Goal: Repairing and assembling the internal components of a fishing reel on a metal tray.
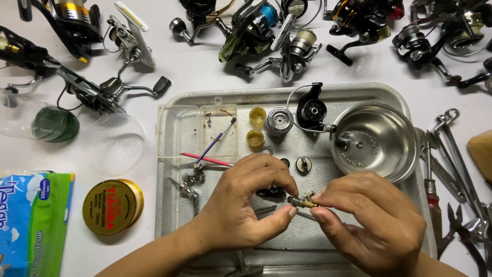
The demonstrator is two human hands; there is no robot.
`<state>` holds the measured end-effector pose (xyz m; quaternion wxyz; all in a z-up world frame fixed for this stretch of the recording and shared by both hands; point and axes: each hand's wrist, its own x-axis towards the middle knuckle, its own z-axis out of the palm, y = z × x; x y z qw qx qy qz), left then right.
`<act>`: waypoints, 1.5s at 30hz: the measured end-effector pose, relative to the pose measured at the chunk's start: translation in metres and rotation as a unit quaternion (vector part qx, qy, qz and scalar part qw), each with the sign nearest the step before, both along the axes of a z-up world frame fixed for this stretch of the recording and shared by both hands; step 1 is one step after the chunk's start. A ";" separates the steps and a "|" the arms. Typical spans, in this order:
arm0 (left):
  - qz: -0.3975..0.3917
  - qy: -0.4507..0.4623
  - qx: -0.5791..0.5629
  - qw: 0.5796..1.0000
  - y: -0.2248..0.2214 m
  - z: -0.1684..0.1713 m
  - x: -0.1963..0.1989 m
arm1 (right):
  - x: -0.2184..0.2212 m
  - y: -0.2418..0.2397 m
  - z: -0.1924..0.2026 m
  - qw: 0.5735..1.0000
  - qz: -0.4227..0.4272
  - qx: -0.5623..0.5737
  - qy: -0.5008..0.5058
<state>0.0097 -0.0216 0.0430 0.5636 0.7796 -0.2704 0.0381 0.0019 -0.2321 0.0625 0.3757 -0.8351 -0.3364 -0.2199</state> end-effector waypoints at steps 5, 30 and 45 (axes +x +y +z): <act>-0.008 0.006 -0.001 1.000 0.000 -0.001 0.001 | 0.000 -0.001 0.000 1.000 0.012 -0.001 -0.002; 0.031 -0.075 0.004 0.997 -0.002 0.000 0.000 | 0.000 -0.001 -0.001 0.999 -0.008 0.001 0.051; 0.008 -0.062 -0.045 0.997 0.001 0.008 -0.004 | 0.004 -0.026 -0.042 0.782 0.075 0.165 0.596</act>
